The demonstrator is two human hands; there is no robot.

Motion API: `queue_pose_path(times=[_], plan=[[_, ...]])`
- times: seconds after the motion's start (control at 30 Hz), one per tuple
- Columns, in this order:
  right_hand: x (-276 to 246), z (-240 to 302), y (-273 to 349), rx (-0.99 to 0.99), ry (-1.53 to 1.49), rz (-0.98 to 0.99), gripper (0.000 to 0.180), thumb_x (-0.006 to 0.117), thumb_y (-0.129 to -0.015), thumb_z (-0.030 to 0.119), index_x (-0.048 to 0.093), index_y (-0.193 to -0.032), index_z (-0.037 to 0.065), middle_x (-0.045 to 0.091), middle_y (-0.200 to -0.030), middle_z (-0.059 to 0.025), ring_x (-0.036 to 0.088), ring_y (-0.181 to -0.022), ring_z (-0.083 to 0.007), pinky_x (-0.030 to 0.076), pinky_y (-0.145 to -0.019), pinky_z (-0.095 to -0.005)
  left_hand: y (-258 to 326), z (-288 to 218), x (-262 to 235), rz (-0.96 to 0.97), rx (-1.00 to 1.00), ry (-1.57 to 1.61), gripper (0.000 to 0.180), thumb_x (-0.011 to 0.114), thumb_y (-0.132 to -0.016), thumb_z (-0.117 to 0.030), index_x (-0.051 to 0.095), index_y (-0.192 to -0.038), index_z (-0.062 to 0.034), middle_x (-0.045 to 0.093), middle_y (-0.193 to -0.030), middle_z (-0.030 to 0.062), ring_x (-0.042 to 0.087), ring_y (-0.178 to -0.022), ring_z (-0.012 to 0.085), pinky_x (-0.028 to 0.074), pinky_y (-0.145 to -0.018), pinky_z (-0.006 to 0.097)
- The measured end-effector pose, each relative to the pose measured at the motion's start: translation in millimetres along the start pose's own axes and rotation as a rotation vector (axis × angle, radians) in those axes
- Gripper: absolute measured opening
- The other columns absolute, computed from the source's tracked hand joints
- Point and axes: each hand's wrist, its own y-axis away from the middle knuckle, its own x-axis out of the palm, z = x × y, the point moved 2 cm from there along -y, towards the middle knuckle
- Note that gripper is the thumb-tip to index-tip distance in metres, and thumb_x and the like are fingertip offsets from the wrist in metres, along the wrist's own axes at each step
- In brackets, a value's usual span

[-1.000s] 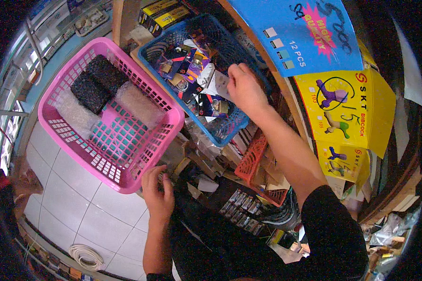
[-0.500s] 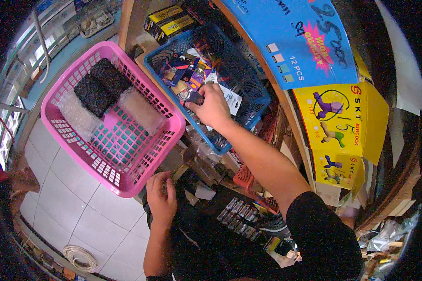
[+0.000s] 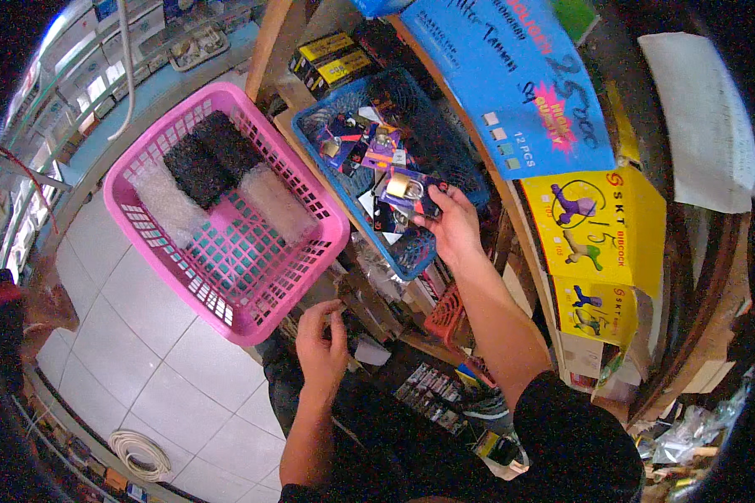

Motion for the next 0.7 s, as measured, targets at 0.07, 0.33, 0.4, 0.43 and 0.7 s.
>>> queue_pose_path(times=[0.07,0.33,0.4,0.43,0.7], plan=[[-4.9,6.7,13.9,0.006,-0.024,-0.002,0.014,0.061,-0.089,0.015,0.057,-0.101,0.009,0.063,-0.09,-0.0015,0.062,-0.074,-0.0146,0.054,-0.058,-0.0294,1.7,-12.6,-0.9,0.012,-0.006,0.035,0.015,0.055,-0.088,-0.007,0.062,-0.1,-0.0021,0.063,-0.097,0.0126,0.062,-0.091,0.0267,0.047,-0.082,0.034],[7.5,34.8,115.4,0.116,-0.162,0.23,0.012,0.059,-0.092,0.022,0.059,-0.098,0.012,0.063,-0.09,0.0004,0.061,-0.075,-0.0129,0.051,-0.059,-0.0292,-0.1,-85.2,-17.8,0.062,-0.063,0.383,0.025,0.049,-0.096,-0.016,0.055,-0.115,-0.0004,0.062,-0.104,0.0098,0.06,-0.091,0.0159,0.05,-0.076,0.029],[7.5,37.5,141.2,0.142,-0.153,0.31,0.011,0.057,-0.093,0.021,0.06,-0.098,0.011,0.063,-0.093,0.0013,0.062,-0.076,-0.0119,0.052,-0.058,-0.0282,0.6,-114.2,-24.7,0.071,-0.165,0.54,0.03,0.047,-0.098,-0.019,0.051,-0.12,-0.0003,0.061,-0.105,0.0089,0.059,-0.091,0.0136,0.05,-0.074,0.027],[5.2,31.8,147.4,0.135,-0.147,0.327,0.013,0.057,-0.093,0.021,0.06,-0.1,0.011,0.064,-0.092,0.0024,0.061,-0.076,-0.01,0.052,-0.058,-0.0268,1.8,-123.9,-25.9,0.078,-0.164,0.526,0.031,0.047,-0.098,-0.021,0.05,-0.121,-0.0007,0.061,-0.105,0.0086,0.059,-0.09,0.0132,0.05,-0.073,0.027],[-10.9,90.0,229.1,0.112,-0.13,0.426,0.022,0.059,-0.092,0.026,0.063,-0.105,0.008,0.064,-0.093,0.0007,0.061,-0.078,-0.01,0.052,-0.058,-0.0282,49.8,-195.2,-28.9,0.057,-0.13,0.581,0.022,0.056,-0.094,-0.013,0.052,-0.109,0.0017,0.062,-0.096,0.0062,0.059,-0.078,0.0104,0.051,-0.061,0.025]])
